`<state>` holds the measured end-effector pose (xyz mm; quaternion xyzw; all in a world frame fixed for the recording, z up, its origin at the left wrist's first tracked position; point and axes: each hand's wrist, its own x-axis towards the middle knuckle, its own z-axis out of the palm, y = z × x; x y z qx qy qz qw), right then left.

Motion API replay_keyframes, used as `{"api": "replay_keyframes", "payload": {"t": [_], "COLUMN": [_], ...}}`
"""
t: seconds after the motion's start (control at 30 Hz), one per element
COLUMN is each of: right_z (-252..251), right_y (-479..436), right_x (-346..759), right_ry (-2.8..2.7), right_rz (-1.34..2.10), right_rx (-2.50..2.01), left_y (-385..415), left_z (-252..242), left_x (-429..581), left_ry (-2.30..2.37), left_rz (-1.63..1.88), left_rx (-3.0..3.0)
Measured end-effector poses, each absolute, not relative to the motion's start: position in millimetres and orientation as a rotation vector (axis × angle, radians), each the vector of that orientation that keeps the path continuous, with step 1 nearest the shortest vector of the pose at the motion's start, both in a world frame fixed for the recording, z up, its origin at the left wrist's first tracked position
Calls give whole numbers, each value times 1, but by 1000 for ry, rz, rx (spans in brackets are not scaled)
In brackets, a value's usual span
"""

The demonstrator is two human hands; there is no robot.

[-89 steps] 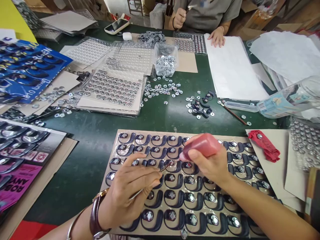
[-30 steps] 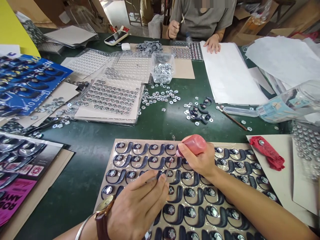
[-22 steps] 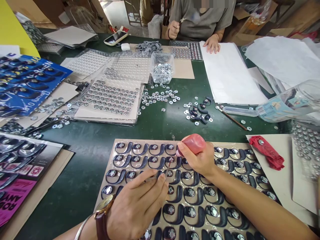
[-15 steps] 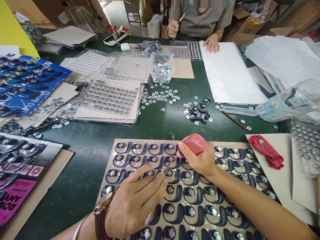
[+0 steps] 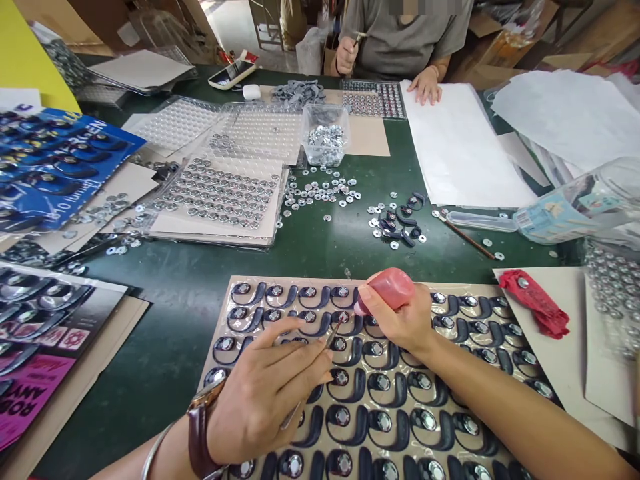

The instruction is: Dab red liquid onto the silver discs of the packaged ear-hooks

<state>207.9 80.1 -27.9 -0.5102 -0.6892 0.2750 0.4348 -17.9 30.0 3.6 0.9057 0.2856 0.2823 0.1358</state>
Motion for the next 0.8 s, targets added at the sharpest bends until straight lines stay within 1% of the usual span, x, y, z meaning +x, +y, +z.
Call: {"api": "replay_keyframes", "payload": {"t": [0.23,0.43,0.5,0.63,0.7,0.8], "right_z": [-27,-27,-21,-3,0,-5], "right_y": [80,79,81,93,102,113], "right_x": [206,203,205,213,215,212], "right_ry": [-1750,-1785,-1756,-1654,-1667,-1652], "right_rz": [788,740,821,1114,1063,846], "right_rx": [-1241,-1155,-1180,-1254,-1280,-1272], "left_y": [37,45,45,41,40,43], "left_z": [4,1,3,8,10,8], "left_x": [-21,-23,-23,-21,-20,-19], "left_ry": [866,960,976,942,908,884], "left_rz": [881,907,926,935,926,895], "left_rx": [2472,2310,2290,2352,2427,2568]}}
